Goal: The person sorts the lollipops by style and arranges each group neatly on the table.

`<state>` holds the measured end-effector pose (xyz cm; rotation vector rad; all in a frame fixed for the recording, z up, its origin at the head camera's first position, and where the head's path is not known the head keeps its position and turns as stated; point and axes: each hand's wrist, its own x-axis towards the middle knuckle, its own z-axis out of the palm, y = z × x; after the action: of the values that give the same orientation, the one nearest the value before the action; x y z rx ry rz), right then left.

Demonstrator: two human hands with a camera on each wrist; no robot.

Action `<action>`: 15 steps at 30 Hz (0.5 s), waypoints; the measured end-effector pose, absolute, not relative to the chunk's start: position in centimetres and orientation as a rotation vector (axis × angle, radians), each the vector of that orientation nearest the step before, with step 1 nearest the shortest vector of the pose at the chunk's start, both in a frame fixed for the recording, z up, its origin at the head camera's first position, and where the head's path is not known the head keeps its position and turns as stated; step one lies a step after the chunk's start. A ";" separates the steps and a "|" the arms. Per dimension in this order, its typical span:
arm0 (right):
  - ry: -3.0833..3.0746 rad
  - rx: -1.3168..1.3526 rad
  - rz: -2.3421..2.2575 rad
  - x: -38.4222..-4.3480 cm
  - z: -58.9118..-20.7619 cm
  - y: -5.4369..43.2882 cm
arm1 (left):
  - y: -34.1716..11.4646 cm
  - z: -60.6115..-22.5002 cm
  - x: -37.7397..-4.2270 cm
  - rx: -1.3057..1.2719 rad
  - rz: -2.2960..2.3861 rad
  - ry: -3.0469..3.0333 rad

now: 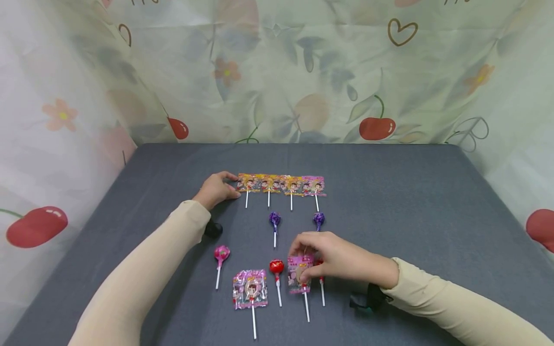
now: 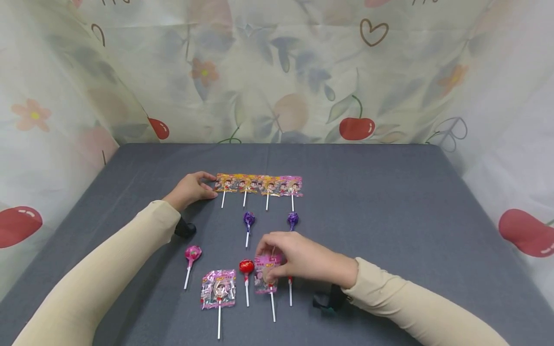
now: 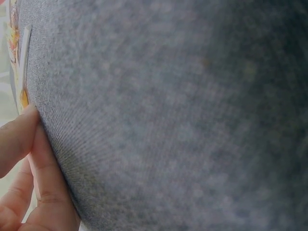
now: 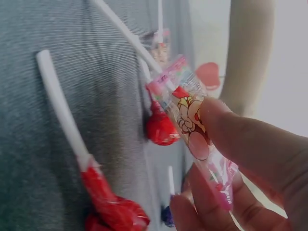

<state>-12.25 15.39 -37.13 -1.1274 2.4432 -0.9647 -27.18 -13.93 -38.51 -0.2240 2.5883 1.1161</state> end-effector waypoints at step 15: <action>2.428 -1.128 -1.210 -12.0 -36.1 15.6 | -14.0 -38.4 -27.2 -0.231 1.102 2.561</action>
<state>-12.03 15.61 -36.09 -1.1281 2.4282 -1.2102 -27.17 -14.04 -38.40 -0.2308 2.5605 1.1019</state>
